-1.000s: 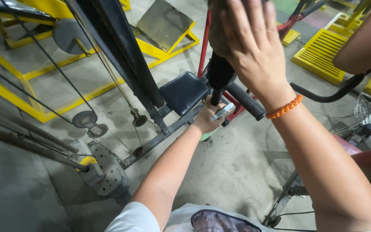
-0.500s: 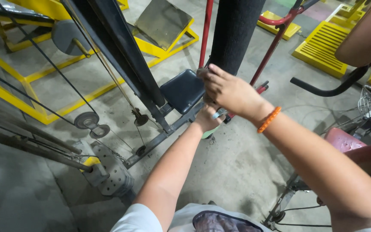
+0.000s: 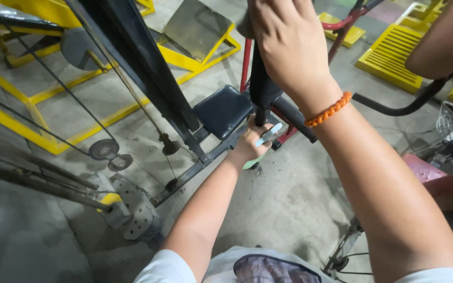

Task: Wiping down gym equipment with a spray bottle and cloth.

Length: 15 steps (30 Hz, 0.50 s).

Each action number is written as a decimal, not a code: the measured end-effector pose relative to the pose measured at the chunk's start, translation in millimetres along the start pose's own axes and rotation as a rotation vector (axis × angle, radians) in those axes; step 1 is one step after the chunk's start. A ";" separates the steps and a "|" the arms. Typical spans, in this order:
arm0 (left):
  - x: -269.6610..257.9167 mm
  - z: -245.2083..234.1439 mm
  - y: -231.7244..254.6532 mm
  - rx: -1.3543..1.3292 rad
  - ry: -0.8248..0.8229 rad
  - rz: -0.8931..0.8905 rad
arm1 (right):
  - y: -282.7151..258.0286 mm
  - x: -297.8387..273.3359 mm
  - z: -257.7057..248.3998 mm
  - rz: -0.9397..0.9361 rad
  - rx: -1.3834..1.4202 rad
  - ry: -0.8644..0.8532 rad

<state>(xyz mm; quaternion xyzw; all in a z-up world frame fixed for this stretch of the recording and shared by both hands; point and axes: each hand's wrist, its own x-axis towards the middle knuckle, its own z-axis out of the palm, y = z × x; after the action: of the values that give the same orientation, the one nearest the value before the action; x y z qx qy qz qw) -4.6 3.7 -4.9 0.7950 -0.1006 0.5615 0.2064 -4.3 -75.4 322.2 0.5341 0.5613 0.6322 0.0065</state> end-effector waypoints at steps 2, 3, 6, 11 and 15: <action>2.8 4.9 6.3 0.025 -0.578 -0.780 | -2.7 -19.3 17.8 -0.196 0.144 0.006; 1.3 4.5 0.7 0.024 -0.583 -0.775 | -11.9 -31.2 16.2 -0.191 0.140 0.003; 7.7 -6.4 1.7 0.086 -0.684 -0.720 | -34.6 -72.3 14.3 -0.283 0.258 -0.126; -34.1 24.8 -38.2 0.023 -0.707 -0.755 | -37.1 -112.2 3.0 -0.126 0.804 -0.228; -25.6 19.2 -29.9 0.120 -0.709 -0.815 | -6.4 -130.7 -4.4 0.176 1.249 -0.245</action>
<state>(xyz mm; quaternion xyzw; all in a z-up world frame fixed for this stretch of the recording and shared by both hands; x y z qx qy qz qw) 14.5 20.1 -40.7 0.9206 0.1848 0.1382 0.3151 45.0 -155.5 231.2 0.5497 0.7730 0.1186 -0.2938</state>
